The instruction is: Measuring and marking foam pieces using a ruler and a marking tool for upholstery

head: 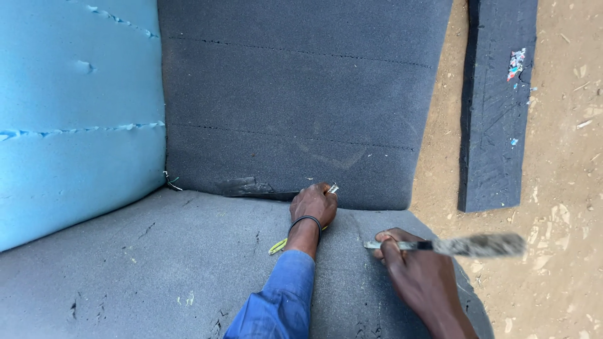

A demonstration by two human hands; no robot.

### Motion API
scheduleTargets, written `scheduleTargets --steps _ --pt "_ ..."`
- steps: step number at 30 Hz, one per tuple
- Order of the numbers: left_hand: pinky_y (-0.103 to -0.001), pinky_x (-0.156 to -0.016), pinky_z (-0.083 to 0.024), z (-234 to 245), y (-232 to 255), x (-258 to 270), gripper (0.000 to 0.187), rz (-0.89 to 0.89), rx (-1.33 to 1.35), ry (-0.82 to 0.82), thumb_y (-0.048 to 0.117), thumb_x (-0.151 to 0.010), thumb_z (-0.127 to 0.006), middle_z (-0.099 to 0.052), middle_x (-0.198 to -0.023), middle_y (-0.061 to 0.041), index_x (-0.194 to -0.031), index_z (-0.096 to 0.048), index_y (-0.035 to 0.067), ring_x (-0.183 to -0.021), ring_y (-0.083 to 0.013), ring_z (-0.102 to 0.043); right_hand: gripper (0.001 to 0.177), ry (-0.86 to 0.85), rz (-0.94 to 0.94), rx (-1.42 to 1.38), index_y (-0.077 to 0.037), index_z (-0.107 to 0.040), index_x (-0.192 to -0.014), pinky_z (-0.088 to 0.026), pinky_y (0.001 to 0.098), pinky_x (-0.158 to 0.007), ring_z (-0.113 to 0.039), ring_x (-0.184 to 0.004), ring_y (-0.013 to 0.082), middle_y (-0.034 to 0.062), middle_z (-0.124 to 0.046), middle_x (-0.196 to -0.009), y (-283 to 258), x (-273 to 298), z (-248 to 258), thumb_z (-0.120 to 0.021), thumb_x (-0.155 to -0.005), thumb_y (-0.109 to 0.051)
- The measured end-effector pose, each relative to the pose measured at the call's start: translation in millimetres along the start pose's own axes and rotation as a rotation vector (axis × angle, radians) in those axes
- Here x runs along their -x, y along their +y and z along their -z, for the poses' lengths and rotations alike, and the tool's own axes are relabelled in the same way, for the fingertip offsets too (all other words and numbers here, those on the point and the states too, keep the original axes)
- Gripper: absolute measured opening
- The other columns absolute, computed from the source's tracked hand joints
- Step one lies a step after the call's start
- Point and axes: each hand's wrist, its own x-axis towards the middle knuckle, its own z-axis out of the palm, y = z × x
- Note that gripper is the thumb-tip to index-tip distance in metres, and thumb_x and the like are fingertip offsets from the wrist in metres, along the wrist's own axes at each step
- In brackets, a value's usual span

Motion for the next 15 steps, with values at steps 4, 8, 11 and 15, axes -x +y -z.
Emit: scheduleTargets --steps 4,8,11,15 --pt "-0.057 -0.097 -0.054 3 1 0 0.027 -0.021 0.010 -0.007 0.036 -0.104 -0.057 -0.085 -0.116 -0.016 -0.100 -0.079 0.021 -0.115 -0.0467 -0.074 0.043 0.010 0.020 0.159 -0.044 -0.093 -0.106 -0.061 0.0414 -0.097 -0.086 -0.111 0.0202 -0.0264 -0.093 -0.112 -4 -10 -4 -0.051 -0.106 -0.052" --pt "-0.056 -0.099 -0.055 6 4 5 0.028 -0.015 0.016 -0.019 0.033 -0.100 -0.055 -0.085 -0.122 -0.016 -0.104 -0.081 0.023 -0.119 -0.0467 -0.074 0.042 -0.023 -0.016 -0.001 -0.043 -0.091 -0.123 -0.064 0.0297 -0.098 -0.089 -0.119 0.0096 -0.0171 -0.100 -0.111 0 9 1 -0.054 -0.105 -0.054" --pt "-0.053 -0.099 -0.054 3 2 4 0.027 -0.060 0.028 -0.015 0.037 -0.100 -0.058 -0.086 -0.117 -0.012 -0.101 -0.083 0.026 -0.118 -0.0438 -0.075 0.036 0.029 -0.085 0.064 -0.050 -0.092 -0.112 -0.063 0.0372 -0.091 -0.090 -0.110 0.0174 -0.0153 -0.098 -0.110 2 39 10 -0.061 -0.096 -0.051" --pt "-0.052 -0.110 -0.055 9 11 7 0.039 -0.073 -0.019 -0.075 0.047 -0.104 -0.062 -0.084 -0.135 -0.008 -0.131 -0.086 0.033 -0.132 -0.0396 -0.073 0.031 0.124 -0.114 -0.070 -0.048 -0.096 -0.111 -0.063 0.0301 -0.099 -0.091 -0.117 0.0092 -0.0163 -0.100 -0.106 10 40 0 -0.069 -0.097 -0.045"
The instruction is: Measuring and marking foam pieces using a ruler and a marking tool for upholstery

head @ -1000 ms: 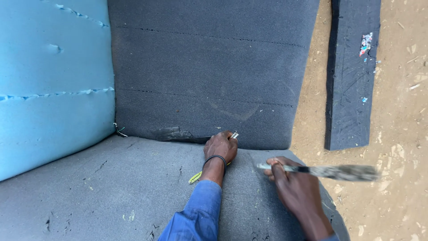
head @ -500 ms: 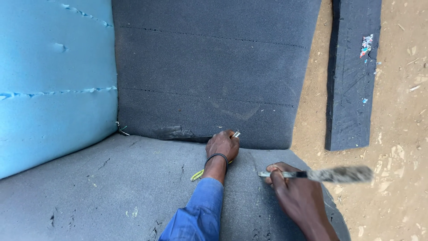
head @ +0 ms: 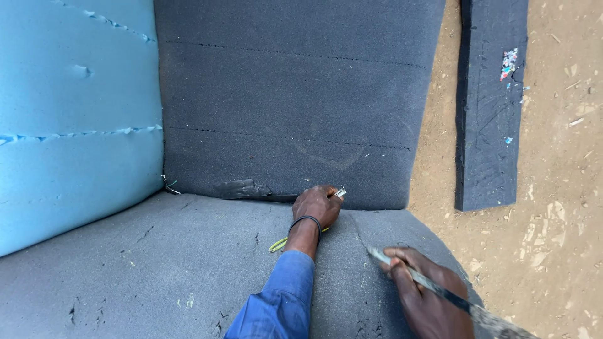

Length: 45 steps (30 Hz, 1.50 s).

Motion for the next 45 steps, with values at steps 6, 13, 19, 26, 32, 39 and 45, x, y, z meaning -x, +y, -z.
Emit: scheduleTargets --steps 6,13,19,26,32,39,45 --pt "-0.052 -0.099 -0.056 7 12 27 0.032 -0.173 0.007 -0.024 0.052 -0.106 -0.066 -0.088 -0.121 -0.007 -0.114 -0.086 0.028 -0.124 -0.0392 -0.076 0.042 -0.012 0.300 0.038 -0.040 -0.092 -0.123 -0.061 0.0358 -0.104 -0.087 -0.124 0.0138 -0.0212 -0.093 -0.133 -1 9 2 -0.055 -0.104 -0.047" --pt "-0.065 -0.084 -0.055 26 20 147 0.028 -0.284 -0.091 0.082 0.039 -0.103 -0.057 -0.085 -0.103 -0.018 -0.110 -0.081 0.026 -0.102 -0.0511 -0.075 0.034 0.020 0.172 -0.093 -0.041 -0.096 -0.115 -0.064 0.0306 -0.089 -0.095 -0.101 0.0117 -0.0144 -0.102 -0.103 17 33 8 -0.065 -0.100 -0.042" --pt "-0.064 -0.073 -0.055 8 -1 239 0.020 -0.224 0.011 0.337 0.034 -0.108 -0.057 -0.083 -0.098 -0.013 -0.107 -0.073 0.023 -0.087 -0.0481 -0.076 0.040 0.000 0.247 -0.065 -0.034 -0.091 -0.123 -0.060 0.0329 -0.104 -0.086 -0.124 0.0124 -0.0139 -0.095 -0.122 6 15 -9 -0.057 -0.104 -0.043" --pt "-0.051 -0.081 -0.054 -24 -20 243 0.021 -0.511 0.043 0.735 0.023 -0.104 -0.063 -0.080 -0.098 -0.005 -0.119 -0.077 0.020 -0.090 -0.0359 -0.075 0.032 -0.039 0.089 -0.248 -0.025 -0.097 -0.111 -0.073 0.0298 -0.087 -0.097 -0.112 0.0082 -0.0049 -0.102 -0.107 1 76 28 -0.067 -0.102 -0.030" --pt "-0.052 -0.076 -0.053 -39 -24 232 0.015 -0.537 -0.093 0.852 0.025 -0.102 -0.067 -0.077 -0.094 -0.005 -0.112 -0.078 0.021 -0.085 -0.0344 -0.073 0.033 0.011 0.227 -0.176 -0.032 -0.094 -0.112 -0.055 0.0173 -0.106 -0.081 -0.127 -0.0071 -0.0249 -0.092 -0.130 12 28 -14 -0.062 -0.103 -0.037" --pt "-0.053 -0.073 -0.052 -42 -25 229 0.017 -0.555 -0.082 0.840 0.023 -0.100 -0.069 -0.076 -0.093 -0.006 -0.113 -0.079 0.020 -0.083 -0.0357 -0.073 0.036 0.063 0.179 -0.015 -0.042 -0.093 -0.116 -0.060 0.0352 -0.101 -0.087 -0.122 0.0146 -0.0161 -0.097 -0.118 16 100 19 -0.063 -0.098 -0.043" --pt "-0.056 -0.075 -0.052 -46 -27 227 0.020 -0.553 -0.075 0.833 0.022 -0.099 -0.067 -0.077 -0.095 -0.007 -0.115 -0.079 0.021 -0.086 -0.0386 -0.073 0.042 0.093 0.341 -0.072 -0.032 -0.088 -0.131 -0.066 0.0437 -0.083 -0.090 -0.096 0.0221 -0.0042 -0.097 -0.109 19 74 3 -0.055 -0.105 -0.038"
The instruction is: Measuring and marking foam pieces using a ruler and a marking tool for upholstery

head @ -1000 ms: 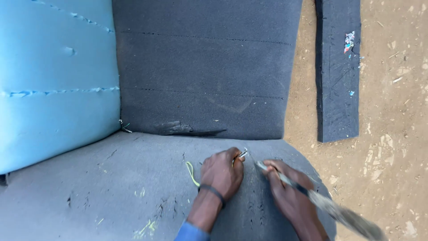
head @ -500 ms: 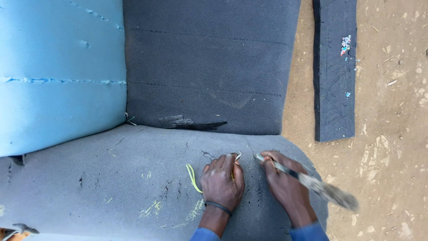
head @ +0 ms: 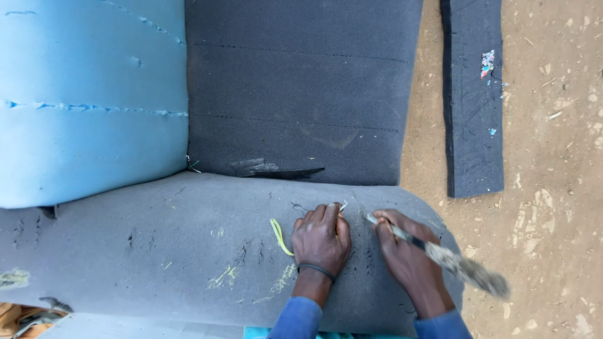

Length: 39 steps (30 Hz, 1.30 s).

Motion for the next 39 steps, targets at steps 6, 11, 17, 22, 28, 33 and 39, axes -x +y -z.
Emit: scheduleTargets --steps 6,11,17,22,28,33,39 --pt "-0.056 -0.075 -0.052 -2 0 -1 0.020 -0.005 0.002 0.014 0.023 -0.100 -0.067 -0.077 -0.096 -0.008 -0.115 -0.079 0.020 -0.086 -0.0397 -0.073 0.050 -0.101 -0.062 0.237 -0.045 -0.083 -0.138 -0.063 0.0467 -0.092 -0.087 -0.109 0.0306 -0.0032 -0.091 -0.127 -4 28 10 -0.045 -0.106 -0.052" --pt "-0.058 -0.075 -0.052 -6 -1 1 0.017 -0.014 -0.013 0.037 0.022 -0.098 -0.068 -0.076 -0.095 -0.009 -0.111 -0.078 0.019 -0.087 -0.0411 -0.073 0.033 0.055 0.003 -0.012 -0.038 -0.092 -0.120 -0.064 0.0383 -0.093 -0.090 -0.111 0.0179 -0.0134 -0.098 -0.109 8 68 11 -0.067 -0.099 -0.040" --pt "-0.052 -0.073 -0.063 -15 -2 1 0.015 -0.037 -0.072 0.207 0.031 -0.099 -0.065 -0.072 -0.081 -0.006 -0.104 -0.077 0.024 -0.081 -0.0353 -0.082 0.040 0.109 0.052 -0.100 -0.017 -0.087 -0.134 -0.059 0.0700 -0.112 -0.076 -0.128 0.0548 0.0281 -0.086 -0.123 -14 54 8 -0.060 -0.112 -0.037" --pt "-0.052 -0.075 -0.064 -23 -4 5 0.013 -0.036 -0.059 0.208 0.027 -0.102 -0.062 -0.074 -0.085 -0.005 -0.106 -0.073 0.022 -0.085 -0.0358 -0.083 0.040 0.137 0.132 -0.186 -0.011 -0.085 -0.139 -0.063 0.0657 -0.102 -0.080 -0.117 0.0515 0.0267 -0.085 -0.115 10 29 -9 -0.059 -0.112 -0.023" --pt "-0.056 -0.078 -0.065 -30 -11 4 0.019 0.006 -0.030 0.138 0.032 -0.103 -0.058 -0.076 -0.090 -0.006 -0.112 -0.073 0.026 -0.088 -0.0371 -0.083 0.040 0.081 0.094 -0.127 -0.026 -0.087 -0.136 -0.065 0.0632 -0.095 -0.080 -0.116 0.0505 0.0196 -0.087 -0.108 16 45 -12 -0.061 -0.108 -0.038" --pt "-0.059 -0.080 -0.065 -33 -12 4 0.021 0.017 -0.036 0.118 0.035 -0.104 -0.056 -0.076 -0.092 -0.008 -0.114 -0.073 0.026 -0.089 -0.0388 -0.083 0.044 0.123 0.125 -0.106 -0.015 -0.088 -0.137 -0.064 0.0685 -0.083 -0.079 -0.104 0.0600 0.0300 -0.084 -0.098 4 97 2 -0.060 -0.109 -0.035" --pt "-0.061 -0.080 -0.065 -34 -16 3 0.023 0.014 0.008 0.119 0.034 -0.102 -0.057 -0.076 -0.093 -0.009 -0.114 -0.074 0.025 -0.091 -0.0423 -0.083 0.035 0.243 0.153 -0.128 -0.021 -0.089 -0.129 -0.065 0.0606 -0.090 -0.082 -0.108 0.0479 0.0195 -0.087 -0.104 6 106 0 -0.065 -0.106 -0.029"
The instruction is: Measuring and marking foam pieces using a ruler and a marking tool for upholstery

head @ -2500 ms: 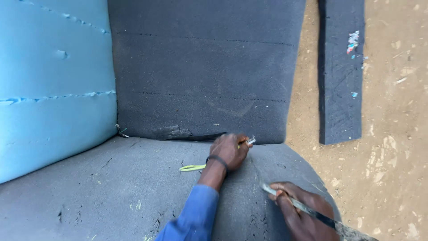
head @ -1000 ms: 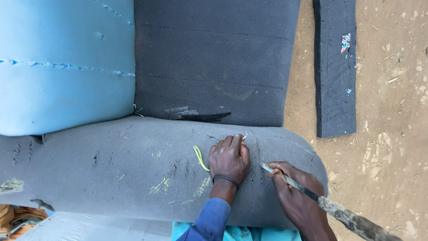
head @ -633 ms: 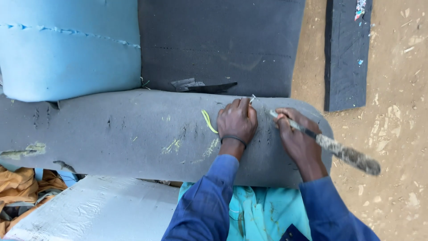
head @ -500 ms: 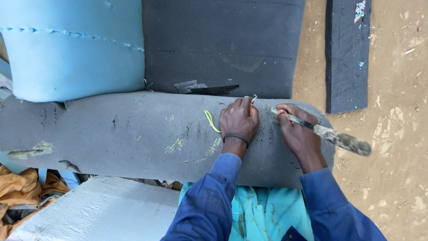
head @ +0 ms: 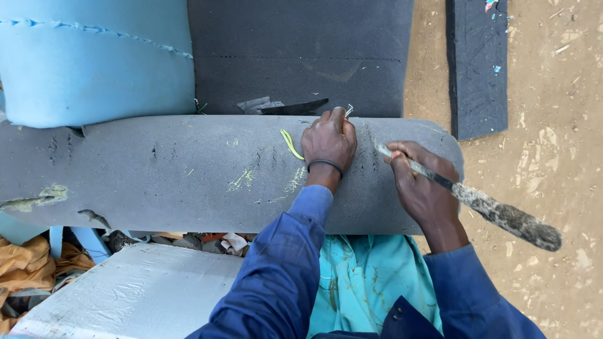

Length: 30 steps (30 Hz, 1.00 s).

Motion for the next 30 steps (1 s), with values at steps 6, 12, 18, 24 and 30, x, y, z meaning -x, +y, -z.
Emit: scheduleTargets --steps 6,12,18,24,30 --pt "-0.062 -0.079 -0.065 8 3 3 0.019 -0.016 0.020 0.025 0.033 -0.102 -0.058 -0.075 -0.091 -0.011 -0.110 -0.073 0.024 -0.091 -0.0439 -0.082 0.038 0.077 0.076 -0.113 -0.012 -0.088 -0.133 -0.064 0.0611 -0.092 -0.082 -0.113 0.0490 0.0220 -0.086 -0.112 3 -26 -4 -0.063 -0.107 -0.025" --pt "-0.061 -0.078 -0.065 5 0 2 0.018 -0.030 0.021 0.040 0.031 -0.101 -0.060 -0.075 -0.092 -0.011 -0.113 -0.073 0.025 -0.090 -0.0434 -0.082 0.038 0.018 0.025 -0.104 -0.005 -0.085 -0.138 -0.064 0.0624 -0.099 -0.081 -0.116 0.0520 0.0264 -0.086 -0.116 0 -21 -8 -0.060 -0.111 -0.017" --pt "-0.060 -0.077 -0.065 6 -1 2 0.018 -0.023 0.025 0.043 0.031 -0.102 -0.060 -0.074 -0.091 -0.010 -0.112 -0.073 0.025 -0.089 -0.0425 -0.082 0.038 -0.027 -0.078 -0.023 -0.025 -0.086 -0.138 -0.059 0.0642 -0.110 -0.076 -0.130 0.0469 0.0127 -0.087 -0.125 13 -31 -28 -0.063 -0.110 -0.038" --pt "-0.058 -0.078 -0.065 10 2 4 0.015 -0.037 0.042 0.065 0.031 -0.101 -0.061 -0.073 -0.090 -0.008 -0.109 -0.072 0.025 -0.090 -0.0411 -0.082 0.046 -0.128 -0.136 0.085 -0.026 -0.084 -0.146 -0.063 0.0670 -0.102 -0.079 -0.122 0.0526 0.0244 -0.086 -0.123 0 10 -6 -0.056 -0.114 -0.043" --pt "-0.056 -0.077 -0.065 13 3 3 0.013 -0.026 0.032 0.062 0.032 -0.101 -0.061 -0.072 -0.088 -0.005 -0.106 -0.072 0.026 -0.089 -0.0371 -0.082 0.039 0.014 -0.096 0.022 -0.028 -0.087 -0.137 -0.064 0.0696 -0.097 -0.079 -0.115 0.0552 0.0237 -0.087 -0.112 7 -13 -17 -0.061 -0.111 -0.037"
